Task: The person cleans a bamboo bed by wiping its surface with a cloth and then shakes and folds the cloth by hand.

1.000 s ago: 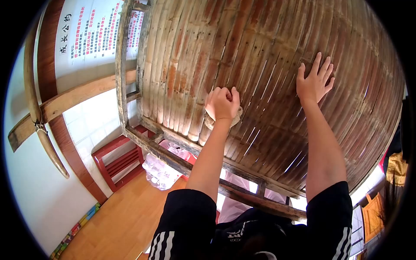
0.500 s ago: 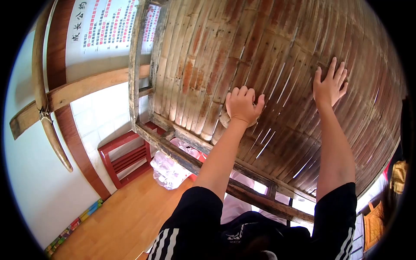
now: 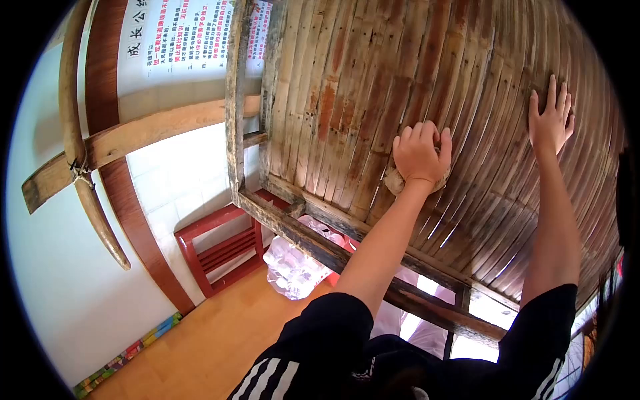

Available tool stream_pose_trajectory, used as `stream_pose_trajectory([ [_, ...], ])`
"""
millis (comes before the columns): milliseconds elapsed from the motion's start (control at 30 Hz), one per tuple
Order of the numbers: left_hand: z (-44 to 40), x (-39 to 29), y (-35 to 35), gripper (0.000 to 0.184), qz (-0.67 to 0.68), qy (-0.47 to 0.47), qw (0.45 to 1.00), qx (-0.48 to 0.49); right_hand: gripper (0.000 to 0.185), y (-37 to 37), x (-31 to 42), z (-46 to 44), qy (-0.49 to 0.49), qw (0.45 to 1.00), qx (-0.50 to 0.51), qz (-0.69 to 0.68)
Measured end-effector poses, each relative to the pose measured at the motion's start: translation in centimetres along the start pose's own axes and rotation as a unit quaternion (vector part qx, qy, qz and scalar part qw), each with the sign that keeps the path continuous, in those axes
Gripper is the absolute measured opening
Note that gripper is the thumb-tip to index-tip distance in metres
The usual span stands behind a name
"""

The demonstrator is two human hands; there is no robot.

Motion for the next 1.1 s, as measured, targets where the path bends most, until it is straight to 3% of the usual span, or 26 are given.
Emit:
stream_pose_trajectory([
  [233,0.2,0.4,-0.3,0.018,0.065,-0.004,0.997,-0.048,0.060,1.0,-0.8,0.0,-0.028,0.998,-0.063,-0.009],
  [300,-0.2,1.3,-1.3,0.016,0.202,-0.042,0.979,-0.002,0.060,1.3,-0.6,-0.2,-0.030,0.997,-0.071,-0.015],
  [400,-2.9,4.3,-3.3,0.016,0.290,-0.056,0.954,-0.046,0.061,1.5,-1.1,-0.2,-0.015,0.999,-0.029,0.027],
  [500,-7.3,8.8,-6.7,0.023,0.261,-0.059,0.961,-0.077,0.061,1.9,-1.6,-0.1,-0.057,0.992,-0.113,-0.003],
  [567,-9.0,12.9,-8.0,0.041,0.034,-0.079,0.987,-0.132,0.062,1.8,-1.8,-0.3,-0.071,0.989,-0.124,-0.030],
  [600,-8.9,14.8,-8.1,0.041,0.031,-0.078,0.987,-0.140,0.062,2.1,-1.7,-0.2,-0.076,0.988,-0.135,-0.019],
  [667,-8.0,18.5,-7.3,0.054,-0.127,-0.189,0.973,-0.039,0.060,2.3,-1.9,-0.1,-0.079,0.986,-0.145,0.007],
  [733,-7.5,19.1,-7.2,0.056,-0.144,-0.182,0.972,-0.039,0.060,2.9,-2.3,-0.1,-0.076,0.987,-0.136,0.049],
  [767,-7.7,19.0,-6.8,0.058,-0.165,-0.176,0.970,-0.030,0.061,3.0,-3.1,-0.1,-0.072,0.992,-0.072,0.069],
  [1100,-7.5,19.0,-7.0,0.055,-0.148,-0.187,0.969,-0.062,0.060,0.1,-1.6,-0.6,-0.014,0.998,0.068,0.002],
])
Point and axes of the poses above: each hand's wrist, its own z-axis away from the middle knuckle, its own y-axis out of the palm, x = y × z, the point moved 2 cm from there along -z, towards the middle knuckle, and after that the axes turned 14 degrees about -y, right-handed, at the moved point
